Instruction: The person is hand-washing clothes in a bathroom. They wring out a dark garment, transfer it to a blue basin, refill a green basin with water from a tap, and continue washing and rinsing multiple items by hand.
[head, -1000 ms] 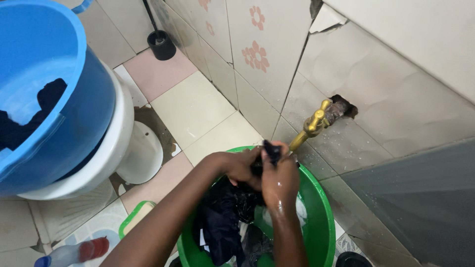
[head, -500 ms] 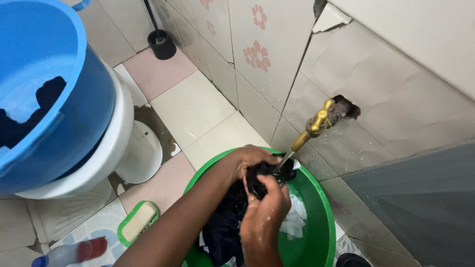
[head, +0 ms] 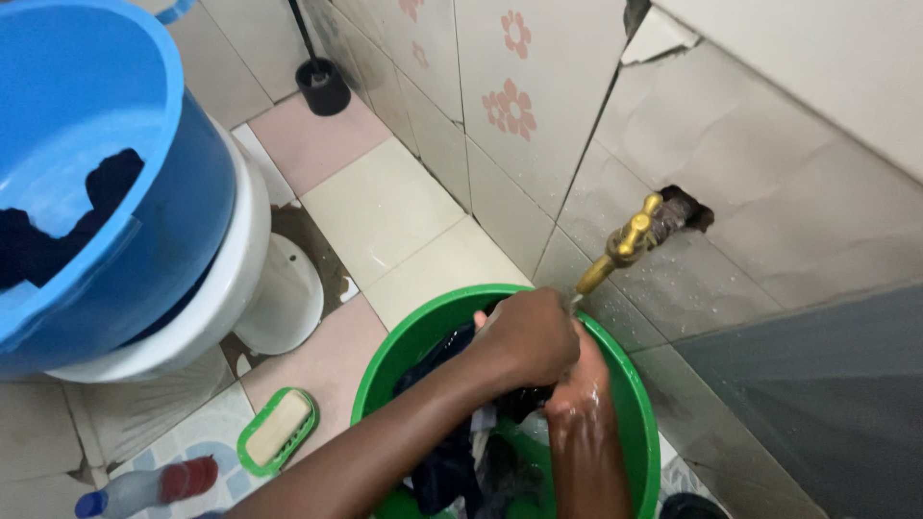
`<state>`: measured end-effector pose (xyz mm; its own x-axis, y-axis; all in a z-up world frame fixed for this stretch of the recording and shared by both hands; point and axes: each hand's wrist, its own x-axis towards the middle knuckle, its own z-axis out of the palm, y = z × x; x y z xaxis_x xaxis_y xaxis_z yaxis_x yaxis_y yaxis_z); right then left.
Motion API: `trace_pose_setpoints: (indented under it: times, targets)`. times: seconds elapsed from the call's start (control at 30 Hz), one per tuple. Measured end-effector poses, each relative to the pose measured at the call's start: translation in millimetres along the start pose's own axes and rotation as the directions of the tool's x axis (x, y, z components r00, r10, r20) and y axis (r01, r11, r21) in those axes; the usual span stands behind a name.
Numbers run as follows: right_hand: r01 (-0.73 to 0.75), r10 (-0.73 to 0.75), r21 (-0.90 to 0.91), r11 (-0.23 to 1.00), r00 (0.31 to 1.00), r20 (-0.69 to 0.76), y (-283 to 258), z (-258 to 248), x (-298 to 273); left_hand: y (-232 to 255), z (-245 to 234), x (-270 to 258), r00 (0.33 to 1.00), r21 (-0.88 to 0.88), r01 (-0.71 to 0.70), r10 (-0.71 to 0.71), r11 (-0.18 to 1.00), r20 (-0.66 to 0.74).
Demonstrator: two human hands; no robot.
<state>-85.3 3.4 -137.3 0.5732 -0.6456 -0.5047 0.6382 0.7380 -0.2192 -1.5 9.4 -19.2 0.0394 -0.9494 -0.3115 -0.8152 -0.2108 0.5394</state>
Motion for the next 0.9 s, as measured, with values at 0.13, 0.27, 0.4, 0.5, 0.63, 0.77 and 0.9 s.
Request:
trace_pose_setpoints:
  times: [0.13, 0.27, 0.4, 0.5, 0.63, 0.77, 0.9]
  targets:
    - [0.022, -0.02, 0.03, 0.999, 0.998, -0.06, 5, -36, 26, 9, -11, -20, 0.985, 0.005, 0.045, -0.046, 0.999, 0.165]
    - [0.119, -0.118, 0.174, 0.977, 0.993, -0.016, 23, -37, 34, 9, -17, -31, 0.988, 0.138, 0.063, -0.081, 0.989, 0.131]
    - [0.195, -0.183, 0.029, 0.98, 0.952, -0.246, 27, 2, 13, -3, -20, -32, 0.975, 0.176, 0.197, -0.212, 0.964, 0.069]
    - [0.304, -0.304, -0.016, 0.953, 0.95, -0.073, 39, 15, -5, -29, -24, -11, 0.979, 0.033, 0.188, -0.19, 0.982, 0.074]
    - [0.38, -0.477, -0.44, 0.814, 0.869, -0.131, 74, 26, -17, -58, -9, 20, 0.871, -0.651, 0.49, -0.294, 0.579, 0.394]
    - [0.238, -0.527, -0.798, 0.553, 0.842, -0.114, 64, 21, -20, -78, 26, 43, 0.979, -0.814, 0.165, -0.196, 0.557, 0.065]
    - [0.016, -0.167, -0.376, 0.927, 0.914, -0.371, 19, 15, -7, -45, 39, 29, 0.924, -0.538, 0.194, -0.337, 0.82, -0.181]
